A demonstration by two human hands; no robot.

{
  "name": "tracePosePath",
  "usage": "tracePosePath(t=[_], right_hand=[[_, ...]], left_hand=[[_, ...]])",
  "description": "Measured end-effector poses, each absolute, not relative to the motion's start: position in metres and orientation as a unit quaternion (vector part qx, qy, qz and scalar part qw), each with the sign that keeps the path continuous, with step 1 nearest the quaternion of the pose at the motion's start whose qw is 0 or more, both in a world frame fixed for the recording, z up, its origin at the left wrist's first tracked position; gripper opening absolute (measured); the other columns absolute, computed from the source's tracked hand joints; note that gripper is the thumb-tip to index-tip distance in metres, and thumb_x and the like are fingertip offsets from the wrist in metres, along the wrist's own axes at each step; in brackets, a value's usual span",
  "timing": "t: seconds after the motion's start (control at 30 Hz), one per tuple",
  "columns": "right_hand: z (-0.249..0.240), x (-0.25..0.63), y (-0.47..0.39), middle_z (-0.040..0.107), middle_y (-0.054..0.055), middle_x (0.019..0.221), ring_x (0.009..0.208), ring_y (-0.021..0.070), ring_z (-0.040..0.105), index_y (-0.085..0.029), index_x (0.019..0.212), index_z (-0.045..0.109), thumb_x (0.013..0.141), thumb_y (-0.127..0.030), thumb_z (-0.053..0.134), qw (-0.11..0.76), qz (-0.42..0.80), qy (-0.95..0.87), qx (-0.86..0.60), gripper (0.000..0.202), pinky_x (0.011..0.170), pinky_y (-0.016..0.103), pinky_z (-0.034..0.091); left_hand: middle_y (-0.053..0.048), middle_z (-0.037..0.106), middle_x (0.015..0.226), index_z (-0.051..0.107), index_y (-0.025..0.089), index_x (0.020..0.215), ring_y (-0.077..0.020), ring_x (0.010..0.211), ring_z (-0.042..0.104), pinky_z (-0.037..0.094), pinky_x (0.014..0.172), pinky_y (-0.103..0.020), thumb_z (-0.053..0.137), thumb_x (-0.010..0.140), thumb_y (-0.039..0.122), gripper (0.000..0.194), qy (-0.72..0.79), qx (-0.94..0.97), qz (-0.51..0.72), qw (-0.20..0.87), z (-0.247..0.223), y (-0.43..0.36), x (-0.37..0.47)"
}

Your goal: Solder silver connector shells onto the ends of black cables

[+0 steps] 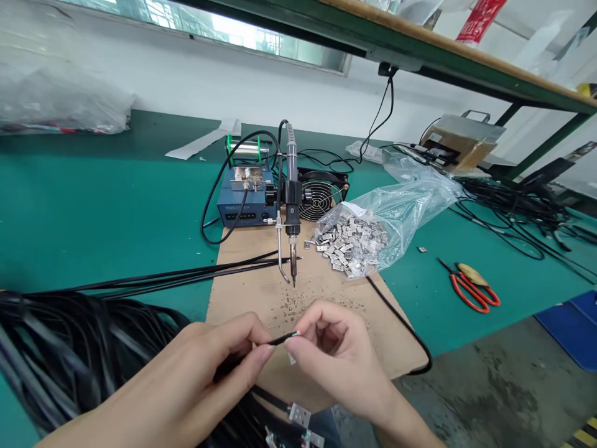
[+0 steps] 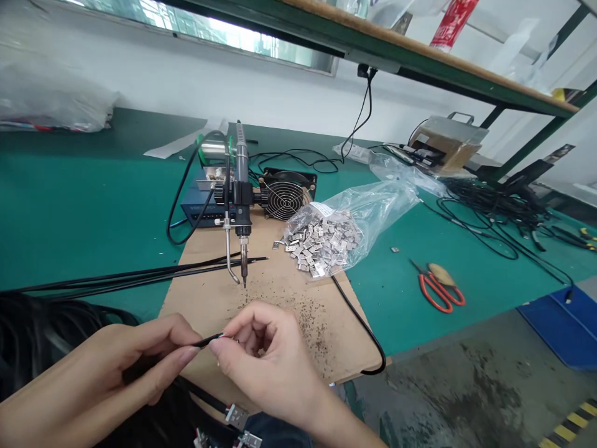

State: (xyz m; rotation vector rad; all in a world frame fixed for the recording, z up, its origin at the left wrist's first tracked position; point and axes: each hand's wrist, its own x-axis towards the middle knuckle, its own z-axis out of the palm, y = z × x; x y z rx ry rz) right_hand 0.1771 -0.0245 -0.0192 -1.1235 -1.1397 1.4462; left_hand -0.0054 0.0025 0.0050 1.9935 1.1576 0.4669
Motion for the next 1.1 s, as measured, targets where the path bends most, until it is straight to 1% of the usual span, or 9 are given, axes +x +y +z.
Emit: tracePosePath(t=[0.07,0.17,0.27,0.4,0.5,0.57,0.67,0.77,1.1], right_hand=[[-0.022,0.174,-0.024,0.052,-0.005,0.052,0.047,0.0092,0.042,-0.02,0.064,0.055,0.07,-0.025,0.073,0.494,0.596,-0.455,-0.44,0.019,0.045,0.021,0.031],[-0.028,0.166,-0.025,0.05,-0.007,0.049,0.042,0.0076,0.039,-0.022,0.064,0.052,0.071,-0.03,0.076,0.527,0.611,-0.42,-0.415,0.027,0.043,0.021,0.031],[-0.033,0.163,-0.025,0.05,-0.007,0.048,0.04,0.0067,0.038,-0.022,0.066,0.051,0.073,-0.037,0.077,0.538,0.622,-0.395,-0.409,0.031,0.043,0.021,0.032],[-0.03,0.186,-0.023,0.057,-0.004,0.055,0.049,0.0085,0.045,-0.018,0.07,0.062,0.068,-0.028,0.082,0.449,0.629,-0.448,-0.449,0.023,0.047,0.021,0.034],[-0.021,0.214,-0.016,0.056,-0.004,0.058,0.052,0.0088,0.047,-0.017,0.071,0.065,0.071,-0.023,0.078,0.398,0.562,-0.514,-0.511,0.014,0.048,0.021,0.035],[-0.016,0.228,-0.006,0.06,-0.002,0.064,0.054,0.0094,0.052,-0.017,0.074,0.066,0.075,-0.021,0.074,0.363,0.528,-0.556,-0.529,0.009,0.05,0.022,0.041],[-0.014,0.235,0.016,0.064,-0.001,0.068,0.055,0.0106,0.059,-0.017,0.083,0.065,0.076,-0.018,0.07,0.315,0.554,-0.564,-0.525,0.008,0.05,0.023,0.048],[-0.019,0.23,0.037,0.065,-0.002,0.066,0.051,0.0099,0.06,-0.016,0.084,0.063,0.073,-0.013,0.071,0.298,0.604,-0.517,-0.528,0.014,0.048,0.023,0.051],[-0.037,0.209,0.045,0.07,-0.002,0.061,0.043,0.0066,0.057,-0.016,0.075,0.062,0.062,-0.015,0.076,0.35,0.675,-0.405,-0.508,0.019,0.042,0.019,0.048]], left_hand=[[0.005,0.053,0.05,0.06,0.024,0.065,-0.0108,0.043,0.046,0.033,0.038,-0.018,0.053,0.088,0.04,0.029,0.439,0.78,0.155,0.418,0.001,0.004,-0.007],[0.006,0.051,0.053,0.055,0.024,0.07,-0.0099,0.04,0.04,0.031,0.036,-0.018,0.052,0.088,0.046,0.03,0.441,0.713,0.131,0.53,-0.005,0.007,-0.006],[0.008,0.049,0.048,0.054,0.024,0.071,-0.0097,0.04,0.036,0.031,0.04,-0.018,0.052,0.087,0.048,0.029,0.423,0.664,0.152,0.598,-0.008,0.009,-0.003],[0.007,0.043,0.047,0.051,0.023,0.064,-0.0119,0.044,0.038,0.029,0.044,-0.022,0.048,0.079,0.048,0.029,0.448,0.698,0.155,0.537,0.0,0.018,0.001],[0.004,0.044,0.046,0.048,0.023,0.059,-0.0138,0.046,0.037,0.023,0.046,-0.024,0.043,0.074,0.046,0.028,0.505,0.764,0.122,0.383,0.003,0.036,0.001],[0.006,0.037,0.043,0.046,0.024,0.057,-0.0131,0.045,0.03,0.018,0.047,-0.026,0.044,0.072,0.042,0.024,0.517,0.786,0.128,0.313,0.0,0.051,0.002],[0.008,0.036,0.044,0.05,0.023,0.06,-0.0127,0.047,0.03,0.02,0.049,-0.025,0.048,0.071,0.036,0.018,0.504,0.784,0.14,0.335,-0.009,0.07,0.008],[0.007,0.045,0.05,0.054,0.021,0.065,-0.0124,0.051,0.037,0.026,0.052,-0.023,0.048,0.074,0.036,0.018,0.485,0.769,0.145,0.391,-0.016,0.075,0.015],[0.007,0.048,0.054,0.05,0.021,0.063,-0.0101,0.05,0.04,0.029,0.049,-0.021,0.049,0.077,0.036,0.021,0.456,0.716,0.188,0.495,-0.031,0.064,0.022]])
